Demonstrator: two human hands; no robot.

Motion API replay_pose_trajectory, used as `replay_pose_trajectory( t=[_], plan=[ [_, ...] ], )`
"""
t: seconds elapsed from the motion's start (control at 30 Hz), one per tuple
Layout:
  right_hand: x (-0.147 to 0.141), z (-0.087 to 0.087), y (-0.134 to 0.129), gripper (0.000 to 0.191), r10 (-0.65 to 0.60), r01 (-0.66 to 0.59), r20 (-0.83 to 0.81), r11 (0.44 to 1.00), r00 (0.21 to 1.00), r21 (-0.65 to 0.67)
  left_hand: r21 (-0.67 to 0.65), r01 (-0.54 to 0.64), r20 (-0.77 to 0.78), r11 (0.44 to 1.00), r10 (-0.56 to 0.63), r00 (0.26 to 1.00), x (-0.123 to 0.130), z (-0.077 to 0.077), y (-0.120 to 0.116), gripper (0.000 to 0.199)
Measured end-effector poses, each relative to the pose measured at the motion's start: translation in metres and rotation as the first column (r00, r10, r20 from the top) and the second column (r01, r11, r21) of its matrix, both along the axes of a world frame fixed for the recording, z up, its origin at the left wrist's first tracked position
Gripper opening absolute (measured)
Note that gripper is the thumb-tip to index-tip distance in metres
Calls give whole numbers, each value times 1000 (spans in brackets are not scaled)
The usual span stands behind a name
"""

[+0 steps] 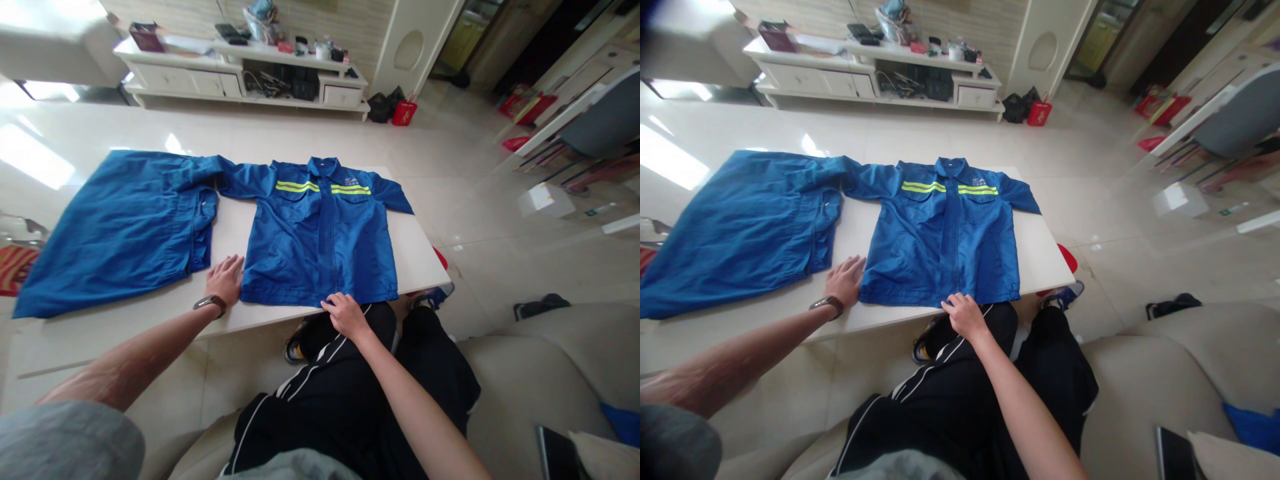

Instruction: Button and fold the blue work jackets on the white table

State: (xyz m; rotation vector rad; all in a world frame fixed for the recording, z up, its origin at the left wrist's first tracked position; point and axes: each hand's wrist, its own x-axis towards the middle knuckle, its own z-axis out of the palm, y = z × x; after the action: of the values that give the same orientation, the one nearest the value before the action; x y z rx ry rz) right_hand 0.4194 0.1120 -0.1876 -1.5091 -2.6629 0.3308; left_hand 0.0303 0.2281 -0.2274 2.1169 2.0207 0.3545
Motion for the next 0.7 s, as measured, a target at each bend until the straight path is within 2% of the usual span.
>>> replay_pose_trajectory(
  t=[0.3,0.53,0.7],
  plan=[
    [-2,0,1,42,-82,81,-36,996,996,-37,10,11,-2,1000,-11,1000,0,-1,0,54],
    [-7,4,0,43,-54,54,9,997,999,-50,-14,-2,-8,1000,2,1000,1,2,0,55],
    [2,5,-1,48,-77,75,-94,997,993,-29,-9,0,-5,1000,0,1000,1,2,1,55]
  ],
)
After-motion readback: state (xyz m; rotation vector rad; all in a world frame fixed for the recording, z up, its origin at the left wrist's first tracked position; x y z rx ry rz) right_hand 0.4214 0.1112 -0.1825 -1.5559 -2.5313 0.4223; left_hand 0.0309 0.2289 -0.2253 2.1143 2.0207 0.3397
